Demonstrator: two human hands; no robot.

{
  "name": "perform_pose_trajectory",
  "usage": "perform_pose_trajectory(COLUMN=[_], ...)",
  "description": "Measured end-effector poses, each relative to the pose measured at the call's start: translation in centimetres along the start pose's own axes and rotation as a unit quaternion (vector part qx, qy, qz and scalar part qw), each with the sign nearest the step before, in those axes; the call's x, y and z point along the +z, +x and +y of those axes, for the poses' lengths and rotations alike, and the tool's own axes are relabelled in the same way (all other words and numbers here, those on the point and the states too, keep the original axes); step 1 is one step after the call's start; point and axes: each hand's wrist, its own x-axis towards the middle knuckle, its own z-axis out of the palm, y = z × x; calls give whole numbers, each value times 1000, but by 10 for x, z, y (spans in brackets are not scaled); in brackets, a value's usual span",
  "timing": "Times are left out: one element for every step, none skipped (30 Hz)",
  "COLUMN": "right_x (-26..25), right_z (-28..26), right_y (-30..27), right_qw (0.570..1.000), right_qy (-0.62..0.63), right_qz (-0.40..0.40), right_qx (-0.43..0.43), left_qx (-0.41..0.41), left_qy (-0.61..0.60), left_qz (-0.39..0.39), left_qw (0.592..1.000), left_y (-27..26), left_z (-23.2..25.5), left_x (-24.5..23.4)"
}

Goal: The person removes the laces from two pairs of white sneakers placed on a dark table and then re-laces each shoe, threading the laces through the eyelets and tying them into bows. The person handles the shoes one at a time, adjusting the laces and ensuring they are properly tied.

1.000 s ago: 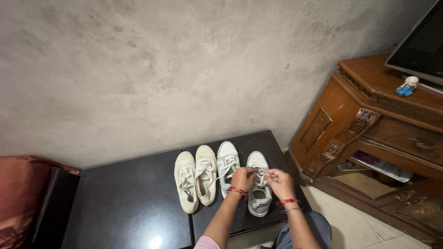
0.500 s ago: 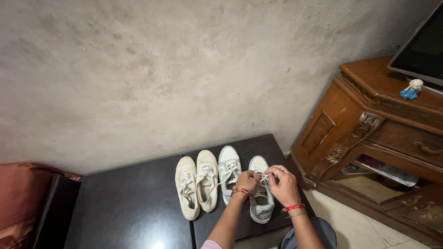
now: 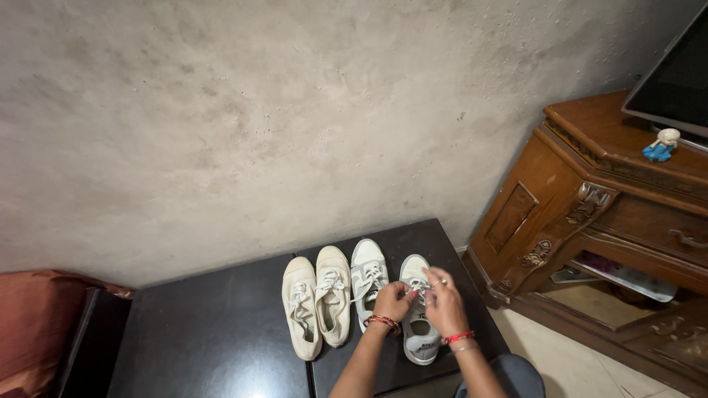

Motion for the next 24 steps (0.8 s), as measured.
perform_pose_trajectory(right_x=[2, 4, 5, 7, 8, 9, 10, 10, 10, 11, 12, 11, 10, 9, 7, 5, 5, 5, 5, 4, 2, 2, 1, 0], right_z=[-1, -2, -3, -4, -5, -5, -5, -4, -3, -2, -1, 1, 2, 4, 6, 8, 9, 9, 9, 10, 10, 10, 9, 8], right_y=[-6, -10, -14, -16, -18, -18, -16, -17, -17, -16, -15, -15, -14, -15, -15, -17, -20, -20, -19, -20, -21, -23, -24, -23], right_qw=[999, 996, 995, 994, 993, 993, 992, 990, 989, 988, 986, 989, 991, 993, 993, 993, 992, 991, 991, 990, 990, 990, 991, 988], right_qy=[-33, -65, -67, -69, -71, -85, -98, -112, -119, -126, -133, -124, -115, -106, -100, -93, -86, -98, -110, -122, -122, -121, -120, -137], right_qz=[-31, -62, -70, -77, -85, -84, -83, -83, -85, -86, -87, -70, -53, -36, -38, -41, -45, -41, -37, -33, -22, -14, -5, -11], right_qx=[1, 3, -9, -21, -33, -14, 5, 25, 32, 38, 44, 40, 36, 33, 47, 64, 80, 75, 71, 68, 65, 64, 62, 76], left_qx=[-4, -8, 5, 18, 32, 28, 25, 20, 19, 18, 17, 13, 9, 4, 19, 32, 44, 41, 38, 34, 28, 19, 10, 16], left_qy=[-9, -17, -7, 4, 15, 10, 5, -1, -16, -30, -44, -54, -63, -73, -77, -81, -85, -75, -65, -55, -57, -58, -59, -65], left_qz=[-2, -5, -2, 1, 4, -3, -9, -16, -17, -17, -17, -19, -22, -26, -28, -32, -35, -41, -48, -57, -56, -54, -53, -47], left_qw=[1000, 1000, 1000, 1000, 999, 1000, 1000, 1000, 1000, 999, 999, 998, 998, 997, 996, 996, 995, 995, 996, 996, 996, 997, 997, 997], left_y=[1, 2, 1, 1, 0, -1, -1, -2, -4, -4, -4, -4, -3, -2, -2, -4, -6, -6, -6, -6, -6, -7, -8, -8], left_z=[-2, -3, -5, -7, -8, -9, -9, -10, -10, -11, -11, -11, -11, -10, -9, -10, -11, -10, -9, -9, -9, -9, -10, -12], left_x=[0, 1, 1, -1, -2, -3, -3, -3, -2, -3, -3, -3, -2, -1, 0, 1, 2, 0, 0, 1, 3, 4, 5, 6])
